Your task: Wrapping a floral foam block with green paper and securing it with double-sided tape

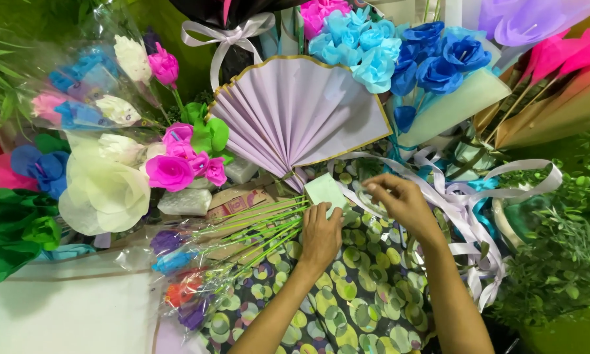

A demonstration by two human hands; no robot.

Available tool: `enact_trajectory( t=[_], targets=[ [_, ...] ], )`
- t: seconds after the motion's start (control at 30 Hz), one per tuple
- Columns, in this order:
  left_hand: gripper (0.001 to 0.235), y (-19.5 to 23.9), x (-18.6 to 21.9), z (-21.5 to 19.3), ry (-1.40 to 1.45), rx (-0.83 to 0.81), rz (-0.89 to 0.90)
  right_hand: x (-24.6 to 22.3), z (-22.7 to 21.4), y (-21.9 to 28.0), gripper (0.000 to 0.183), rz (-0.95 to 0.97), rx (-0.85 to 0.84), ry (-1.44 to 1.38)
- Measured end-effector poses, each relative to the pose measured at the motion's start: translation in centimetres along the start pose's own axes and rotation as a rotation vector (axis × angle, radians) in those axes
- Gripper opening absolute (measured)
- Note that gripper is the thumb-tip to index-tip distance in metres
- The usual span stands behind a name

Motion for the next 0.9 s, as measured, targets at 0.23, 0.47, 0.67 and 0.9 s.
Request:
enact_trajectory(
  t=[0.23,0.47,0.67,0.9],
  targets=[
    [0.012,-0.4,-1.2,0.7,0.111,-0.047,-0.035,5.0,3.7,0.9,0.013,-0.043,-0.379,0.753],
    [0.018,-1.4,-2.6,1.4,0.272,-0.151,-0.128,6.0,2.7,-0.8,0.021,0.173,-0.281,0.476],
    [0.015,-1.0,-2.6,1.6,0.261,-0.187,-0.138,7.8,4.4,-1.9,0.024,0.387,-0.342,0.265],
    [0.037,-1.8,-1.9,-1.0,0.337,-0.178,-0.167,9.0,5.3,-3.8,0.027,0.522,-0.423,0.208]
  ],
)
Point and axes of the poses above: each hand's wrist, its own y-axis away from the middle knuckle, its own z-axis out of the palm, x = y × z, the point moved 9 cm from there along -y, towards the middle knuckle, and after that the axes turned 6 degrees about -y, right-handed, at the moved point
